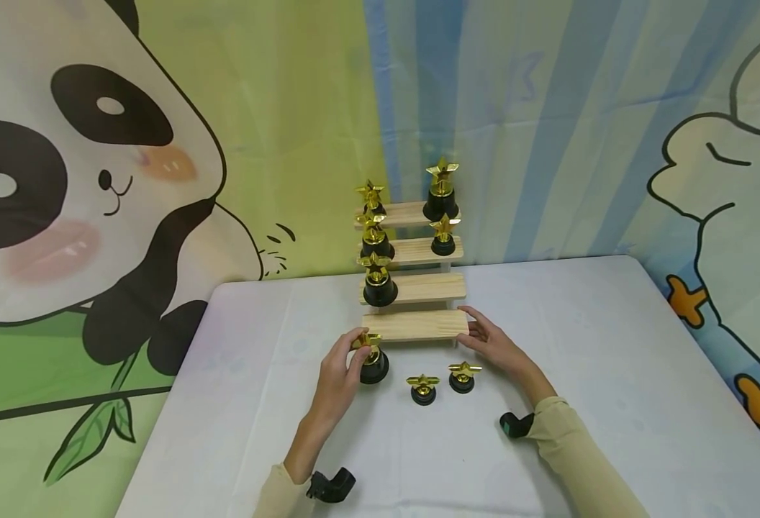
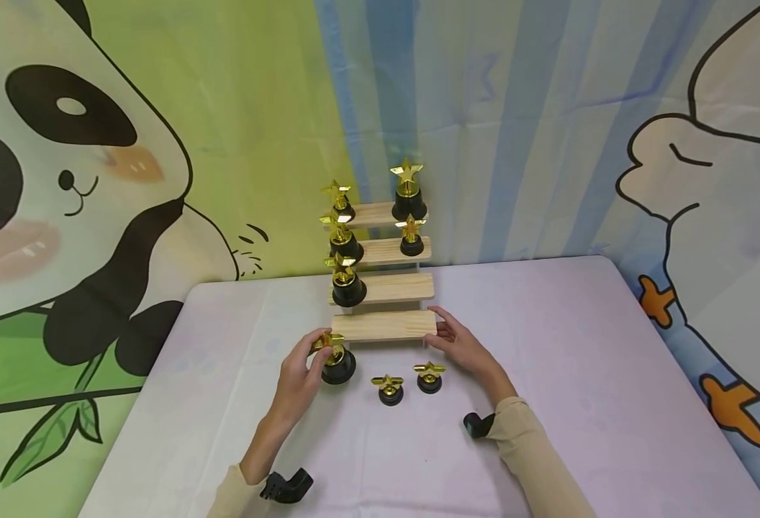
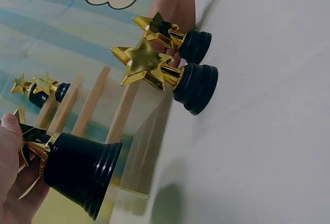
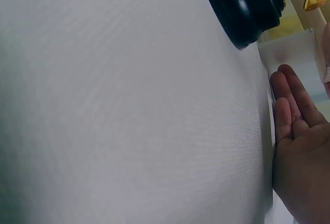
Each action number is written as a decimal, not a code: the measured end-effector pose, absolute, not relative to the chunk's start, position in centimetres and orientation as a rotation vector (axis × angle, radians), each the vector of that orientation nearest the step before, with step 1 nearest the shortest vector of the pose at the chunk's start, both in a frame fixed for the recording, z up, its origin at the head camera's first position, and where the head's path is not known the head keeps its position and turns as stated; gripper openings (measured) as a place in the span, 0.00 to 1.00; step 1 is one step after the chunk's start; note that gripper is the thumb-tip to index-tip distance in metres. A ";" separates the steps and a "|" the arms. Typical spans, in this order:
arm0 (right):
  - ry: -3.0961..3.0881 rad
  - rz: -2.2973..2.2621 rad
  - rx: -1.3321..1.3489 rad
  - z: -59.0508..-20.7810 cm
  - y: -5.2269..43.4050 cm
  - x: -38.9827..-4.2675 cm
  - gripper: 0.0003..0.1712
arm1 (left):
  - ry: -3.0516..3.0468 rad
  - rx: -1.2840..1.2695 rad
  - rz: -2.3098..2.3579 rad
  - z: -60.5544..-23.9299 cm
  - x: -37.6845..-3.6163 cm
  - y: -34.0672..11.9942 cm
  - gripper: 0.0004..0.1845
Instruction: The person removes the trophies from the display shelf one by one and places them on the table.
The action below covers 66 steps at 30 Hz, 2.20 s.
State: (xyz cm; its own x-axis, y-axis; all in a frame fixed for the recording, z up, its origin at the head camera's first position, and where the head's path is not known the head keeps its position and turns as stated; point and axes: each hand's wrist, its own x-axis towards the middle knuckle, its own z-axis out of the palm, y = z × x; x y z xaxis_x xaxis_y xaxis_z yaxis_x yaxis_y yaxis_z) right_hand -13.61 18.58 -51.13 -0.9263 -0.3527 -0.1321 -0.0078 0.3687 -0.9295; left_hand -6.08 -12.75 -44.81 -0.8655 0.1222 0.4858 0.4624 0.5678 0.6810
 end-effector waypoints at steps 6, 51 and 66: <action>2.292 -1.601 -0.301 -50.9 18.6 -13.6 0.41 | -2.425 -0.486 -1.239 -46.0 -4.9 -12.8 0.18; 2.309 -1.607 -0.343 -51.2 18.7 -13.5 0.40 | -2.359 -0.636 -1.062 -50.6 -2.8 -13.8 0.21; 2.290 -1.624 -0.315 -51.0 18.7 -13.7 0.41 | -2.452 -0.704 -1.164 -49.9 -3.5 -14.6 0.18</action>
State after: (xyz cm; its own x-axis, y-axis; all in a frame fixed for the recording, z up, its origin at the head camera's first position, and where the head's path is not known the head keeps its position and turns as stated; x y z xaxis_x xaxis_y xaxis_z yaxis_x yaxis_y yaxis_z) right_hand -13.69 18.68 -51.02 -0.9260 -0.3553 -0.1272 0.0026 0.3312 -0.9436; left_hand -3.50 -14.56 -49.87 -0.8209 0.2893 0.4924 0.5644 0.5424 0.6223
